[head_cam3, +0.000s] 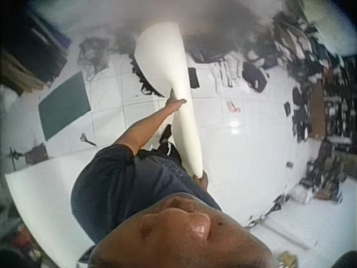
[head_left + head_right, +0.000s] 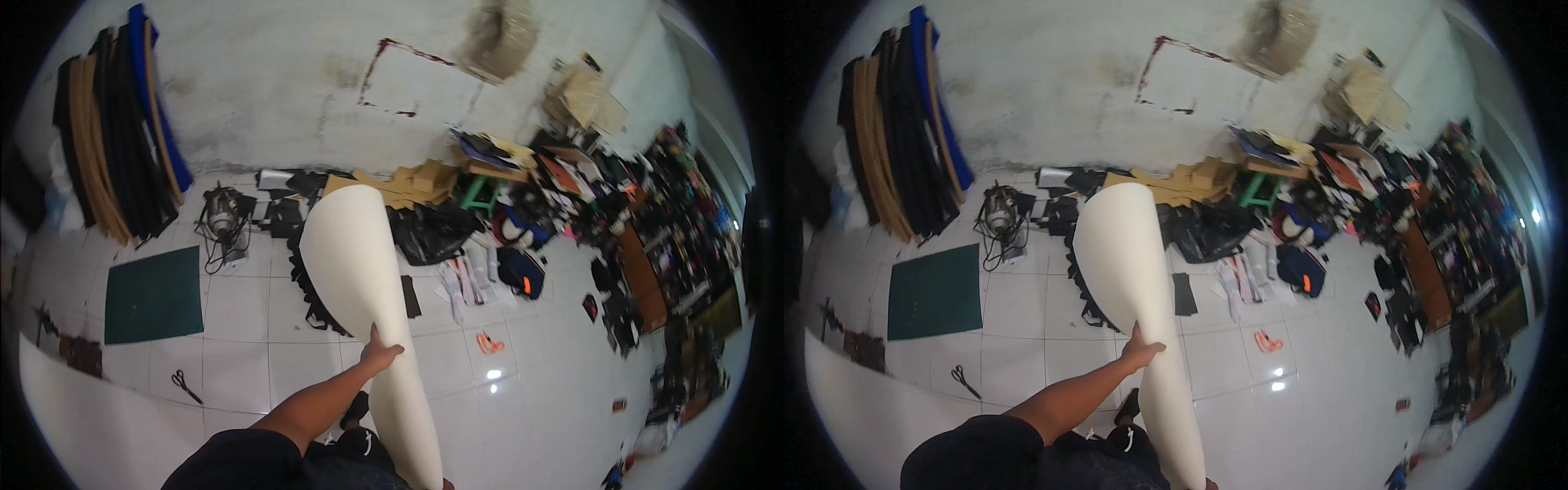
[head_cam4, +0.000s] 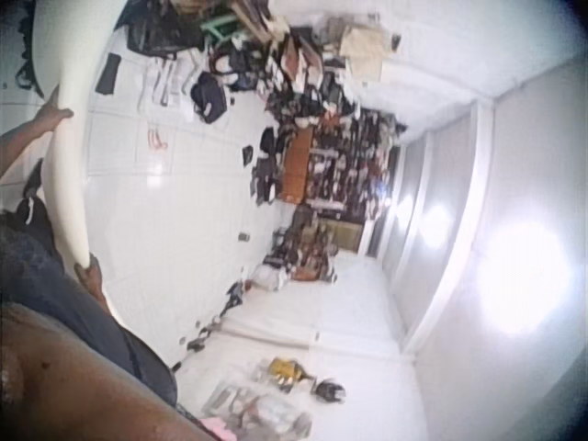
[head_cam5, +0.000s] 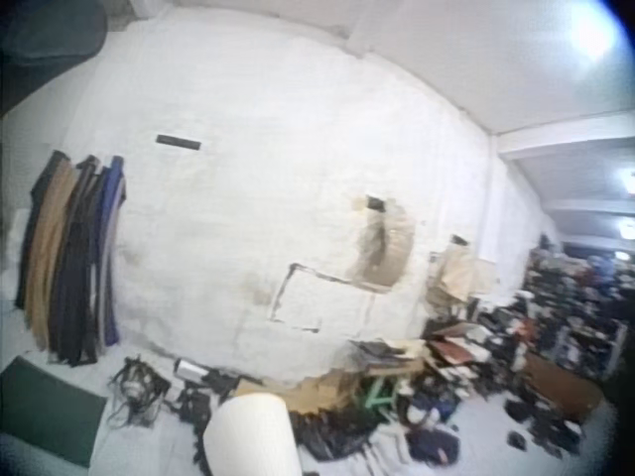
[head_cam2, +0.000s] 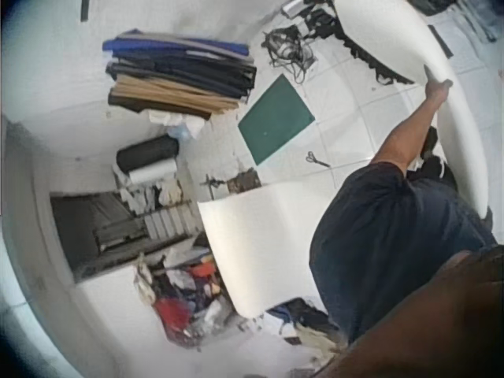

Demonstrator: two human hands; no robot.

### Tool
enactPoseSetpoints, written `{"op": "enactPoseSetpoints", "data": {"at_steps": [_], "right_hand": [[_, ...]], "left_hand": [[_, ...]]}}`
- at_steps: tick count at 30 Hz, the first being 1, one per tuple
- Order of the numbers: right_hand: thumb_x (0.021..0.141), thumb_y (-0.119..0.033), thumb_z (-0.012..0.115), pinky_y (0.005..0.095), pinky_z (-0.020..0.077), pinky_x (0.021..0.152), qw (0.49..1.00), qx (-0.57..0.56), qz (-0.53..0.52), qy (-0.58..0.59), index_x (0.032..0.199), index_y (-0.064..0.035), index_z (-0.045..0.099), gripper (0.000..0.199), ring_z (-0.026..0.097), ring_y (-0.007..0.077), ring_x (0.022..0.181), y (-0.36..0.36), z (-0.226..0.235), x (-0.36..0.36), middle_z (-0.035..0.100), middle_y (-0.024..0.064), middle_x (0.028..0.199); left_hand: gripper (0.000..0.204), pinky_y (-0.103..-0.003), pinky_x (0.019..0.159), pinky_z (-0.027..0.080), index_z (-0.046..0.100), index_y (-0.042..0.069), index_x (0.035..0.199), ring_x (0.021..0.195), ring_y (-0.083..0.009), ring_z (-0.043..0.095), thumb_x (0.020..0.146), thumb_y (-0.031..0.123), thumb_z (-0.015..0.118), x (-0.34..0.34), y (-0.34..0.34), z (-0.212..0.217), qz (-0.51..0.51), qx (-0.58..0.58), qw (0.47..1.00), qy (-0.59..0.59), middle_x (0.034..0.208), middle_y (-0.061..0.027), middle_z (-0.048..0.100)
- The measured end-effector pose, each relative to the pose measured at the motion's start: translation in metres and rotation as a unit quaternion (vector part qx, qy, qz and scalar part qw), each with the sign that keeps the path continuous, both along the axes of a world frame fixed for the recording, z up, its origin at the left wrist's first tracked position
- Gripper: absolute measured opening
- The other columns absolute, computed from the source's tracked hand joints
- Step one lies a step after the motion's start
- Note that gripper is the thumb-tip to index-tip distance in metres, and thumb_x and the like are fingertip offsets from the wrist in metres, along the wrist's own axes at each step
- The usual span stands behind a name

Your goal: The person cuts a large sheet of white foam using shears, rolls it up, moves to a different section, and prepares to cut again.

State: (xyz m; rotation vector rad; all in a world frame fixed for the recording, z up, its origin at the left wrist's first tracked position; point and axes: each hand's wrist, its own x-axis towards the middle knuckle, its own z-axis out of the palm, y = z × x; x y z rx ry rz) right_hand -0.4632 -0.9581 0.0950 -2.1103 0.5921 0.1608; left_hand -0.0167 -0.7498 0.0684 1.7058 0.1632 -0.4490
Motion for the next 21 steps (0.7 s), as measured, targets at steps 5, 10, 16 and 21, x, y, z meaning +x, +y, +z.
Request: {"op": "enactPoseSetpoints", "data": {"at_steps": [5, 10, 16, 21], "right_hand": [[0.086, -0.032, 0.070, 0.0396, 0.0492, 0.082, 0.997, 0.014, 0.076, 0.011, 0.120, 0.0022, 0.058, 0.050, 0.061, 0.0226, 0.093, -0.079, -0.019, 0.148, 0.067, 0.0141, 0.102], [0.090, -0.027, 0.064, 0.0361, 0.0502, 0.076, 0.971, -0.052, 0.228, -0.052, 0.114, 0.0002, 0.063, 0.036, 0.060, 0.0180, 0.086, -0.171, -0.013, 0.308, 0.067, 0.0114, 0.093], [0.072, -0.018, 0.066, 0.0376, 0.0517, 0.081, 0.967, -0.056, 0.248, 0.016, 0.104, -0.0012, 0.067, 0.036, 0.068, 0.0281, 0.089, -0.129, 0.060, 0.501, 0.070, 0.0163, 0.091], [0.072, -0.017, 0.067, 0.0435, 0.0499, 0.089, 0.972, -0.080, 0.220, -0.014, 0.113, 0.0033, 0.063, 0.046, 0.065, 0.0389, 0.099, -0.124, 0.098, 0.631, 0.066, 0.0235, 0.105]], "left_hand": [[0.104, -0.038, 0.098, 0.047, 0.016, 0.006, 0.151, 0.114, -0.0324, 0.060, 0.068, 0.022, 0.077, 0.112, 0.006, -0.010, 0.127, 0.004, 0.991, -0.039, 0.132, -0.0196, 0.055], [0.115, -0.042, 0.103, 0.044, 0.002, 0.003, 0.154, 0.120, -0.0420, 0.057, 0.071, 0.036, 0.073, 0.223, -0.008, 0.015, 0.138, 0.015, 0.990, -0.029, 0.134, -0.0296, 0.053], [0.117, -0.041, 0.103, 0.044, 0.001, 0.003, 0.154, 0.121, -0.0401, 0.056, 0.071, 0.036, 0.076, 0.352, 0.006, -0.005, 0.221, 0.002, 0.970, -0.101, 0.135, -0.0289, 0.052], [0.123, -0.040, 0.105, 0.043, -0.002, -0.001, 0.154, 0.124, -0.0383, 0.053, 0.071, 0.042, 0.079, 0.461, 0.004, 0.013, 0.230, -0.045, 0.972, 0.029, 0.138, -0.0283, 0.050]]}}
